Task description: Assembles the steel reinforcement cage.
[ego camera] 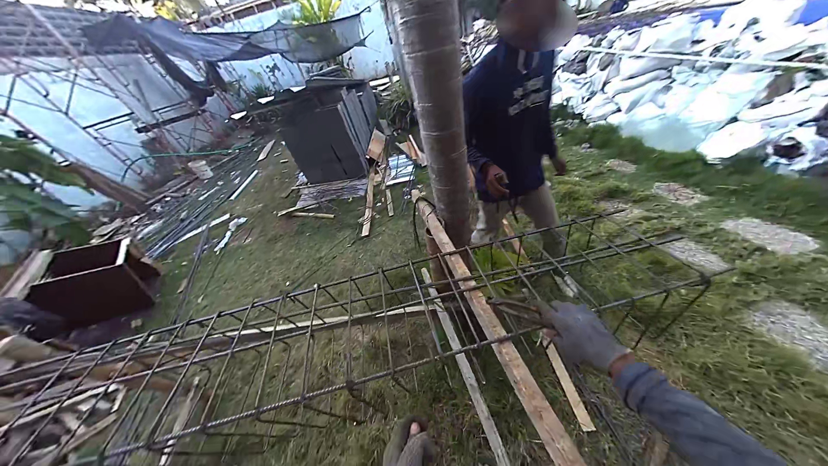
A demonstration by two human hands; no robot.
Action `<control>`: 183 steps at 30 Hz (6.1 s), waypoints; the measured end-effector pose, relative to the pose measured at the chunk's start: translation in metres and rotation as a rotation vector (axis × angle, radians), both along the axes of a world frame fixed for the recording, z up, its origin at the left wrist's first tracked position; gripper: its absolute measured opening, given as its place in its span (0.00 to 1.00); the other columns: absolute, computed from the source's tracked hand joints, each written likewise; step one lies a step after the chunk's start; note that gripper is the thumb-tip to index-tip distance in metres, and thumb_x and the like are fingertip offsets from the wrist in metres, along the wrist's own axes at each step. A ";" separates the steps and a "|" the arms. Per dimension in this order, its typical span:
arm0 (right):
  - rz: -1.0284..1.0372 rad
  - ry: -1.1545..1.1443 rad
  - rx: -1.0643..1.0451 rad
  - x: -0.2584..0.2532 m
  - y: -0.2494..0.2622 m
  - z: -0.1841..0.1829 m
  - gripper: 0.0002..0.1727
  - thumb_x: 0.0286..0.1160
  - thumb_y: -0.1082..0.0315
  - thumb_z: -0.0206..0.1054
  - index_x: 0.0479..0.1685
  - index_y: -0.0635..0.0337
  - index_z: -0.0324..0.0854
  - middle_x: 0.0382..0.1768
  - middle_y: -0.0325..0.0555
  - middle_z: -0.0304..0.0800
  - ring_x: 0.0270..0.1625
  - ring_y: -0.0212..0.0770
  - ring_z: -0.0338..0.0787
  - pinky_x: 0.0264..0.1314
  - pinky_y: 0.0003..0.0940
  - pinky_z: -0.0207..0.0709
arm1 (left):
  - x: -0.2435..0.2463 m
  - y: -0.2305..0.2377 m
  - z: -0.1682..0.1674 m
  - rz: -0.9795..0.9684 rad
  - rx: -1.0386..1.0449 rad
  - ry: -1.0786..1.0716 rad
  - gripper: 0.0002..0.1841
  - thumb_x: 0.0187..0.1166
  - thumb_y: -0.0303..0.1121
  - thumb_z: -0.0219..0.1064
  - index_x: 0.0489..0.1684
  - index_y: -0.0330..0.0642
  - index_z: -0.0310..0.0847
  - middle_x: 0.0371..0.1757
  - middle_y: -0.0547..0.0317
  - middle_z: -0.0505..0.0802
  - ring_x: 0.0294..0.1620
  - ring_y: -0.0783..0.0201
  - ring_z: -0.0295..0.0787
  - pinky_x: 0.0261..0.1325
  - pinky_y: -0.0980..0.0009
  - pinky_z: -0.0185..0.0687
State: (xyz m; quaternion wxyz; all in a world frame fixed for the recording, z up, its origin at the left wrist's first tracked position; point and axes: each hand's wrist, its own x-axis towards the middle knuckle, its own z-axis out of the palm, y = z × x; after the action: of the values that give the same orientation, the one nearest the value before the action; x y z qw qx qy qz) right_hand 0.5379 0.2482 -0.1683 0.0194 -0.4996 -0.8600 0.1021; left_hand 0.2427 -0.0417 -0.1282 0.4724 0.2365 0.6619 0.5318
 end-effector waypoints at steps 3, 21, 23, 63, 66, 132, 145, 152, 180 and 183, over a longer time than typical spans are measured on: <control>-0.004 0.029 0.016 -0.012 0.032 -0.018 0.35 0.73 0.59 0.72 0.85 0.33 0.72 0.69 0.48 0.87 0.69 0.56 0.86 0.72 0.64 0.75 | -0.009 0.017 -0.013 0.073 -0.070 -0.060 0.10 0.83 0.30 0.56 0.55 0.37 0.77 0.22 0.63 0.79 0.12 0.71 0.65 0.14 0.74 0.65; -0.295 0.245 -0.598 -0.234 -0.121 -0.049 0.37 0.74 0.49 0.72 0.80 0.61 0.74 0.76 0.58 0.80 0.71 0.58 0.86 0.73 0.58 0.79 | -0.053 0.131 -0.061 -0.097 -0.159 0.341 0.22 0.80 0.34 0.62 0.71 0.37 0.80 0.60 0.45 0.91 0.58 0.54 0.90 0.64 0.53 0.84; -0.289 0.261 -0.565 -0.243 -0.123 -0.049 0.25 0.80 0.57 0.65 0.71 0.64 0.80 0.67 0.59 0.87 0.67 0.57 0.89 0.72 0.55 0.80 | -0.055 0.133 -0.064 -0.166 -0.182 0.379 0.21 0.80 0.34 0.62 0.70 0.41 0.83 0.62 0.49 0.92 0.62 0.57 0.89 0.69 0.53 0.82; -0.354 0.966 -0.375 -0.208 -0.126 0.022 0.13 0.80 0.66 0.61 0.49 0.58 0.92 0.36 0.40 0.94 0.33 0.34 0.90 0.39 0.37 0.86 | -0.003 0.089 -0.011 -0.343 0.004 0.290 0.18 0.85 0.32 0.57 0.64 0.29 0.83 0.51 0.41 0.93 0.55 0.53 0.90 0.66 0.52 0.82; -0.366 0.960 -0.446 -0.204 -0.136 0.022 0.16 0.85 0.66 0.58 0.57 0.60 0.89 0.38 0.41 0.94 0.35 0.34 0.90 0.43 0.35 0.87 | -0.004 0.089 -0.018 -0.313 0.045 0.151 0.17 0.85 0.33 0.57 0.59 0.30 0.86 0.49 0.46 0.93 0.52 0.59 0.89 0.63 0.57 0.82; 0.275 -0.287 -0.518 -0.235 -0.068 0.041 0.18 0.85 0.63 0.53 0.66 0.50 0.83 0.56 0.51 0.92 0.62 0.54 0.91 0.64 0.58 0.81 | -0.021 0.131 -0.146 0.144 0.196 -0.291 0.26 0.64 0.34 0.76 0.61 0.30 0.81 0.46 0.52 0.93 0.47 0.65 0.91 0.55 0.65 0.88; 0.004 0.127 -0.520 -0.210 -0.100 -0.012 0.18 0.83 0.66 0.55 0.59 0.56 0.90 0.56 0.50 0.94 0.62 0.49 0.92 0.69 0.50 0.81 | -0.037 0.130 -0.143 -0.018 0.105 -0.247 0.23 0.69 0.35 0.71 0.61 0.31 0.83 0.47 0.52 0.93 0.48 0.65 0.90 0.56 0.66 0.86; -0.284 0.342 -0.602 -0.207 -0.104 -0.023 0.15 0.82 0.57 0.64 0.46 0.58 0.92 0.40 0.46 0.95 0.47 0.43 0.93 0.58 0.46 0.83 | -0.048 0.135 -0.143 -0.101 0.100 -0.245 0.23 0.65 0.33 0.72 0.61 0.33 0.83 0.48 0.53 0.92 0.48 0.63 0.89 0.54 0.66 0.86; -0.492 0.676 -0.874 -0.226 -0.115 -0.034 0.17 0.83 0.56 0.62 0.35 0.61 0.87 0.24 0.43 0.81 0.25 0.39 0.79 0.33 0.41 0.76 | -0.044 0.136 -0.136 0.104 0.067 -0.371 0.14 0.79 0.27 0.61 0.56 0.28 0.83 0.42 0.48 0.93 0.42 0.62 0.91 0.52 0.65 0.88; -0.599 0.809 -1.045 -0.215 -0.115 -0.036 0.18 0.84 0.53 0.64 0.42 0.61 0.86 0.20 0.43 0.81 0.16 0.38 0.78 0.21 0.36 0.77 | -0.047 0.136 -0.138 0.067 0.085 -0.360 0.16 0.75 0.29 0.64 0.56 0.28 0.84 0.44 0.48 0.93 0.44 0.62 0.91 0.53 0.64 0.88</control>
State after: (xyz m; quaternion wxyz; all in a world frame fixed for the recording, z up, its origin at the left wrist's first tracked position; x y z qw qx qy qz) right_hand 0.3229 0.1328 -0.2045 0.1219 -0.5809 -0.4503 0.6670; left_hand 0.1959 0.0940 -0.2666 0.5549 0.1352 0.5511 0.6083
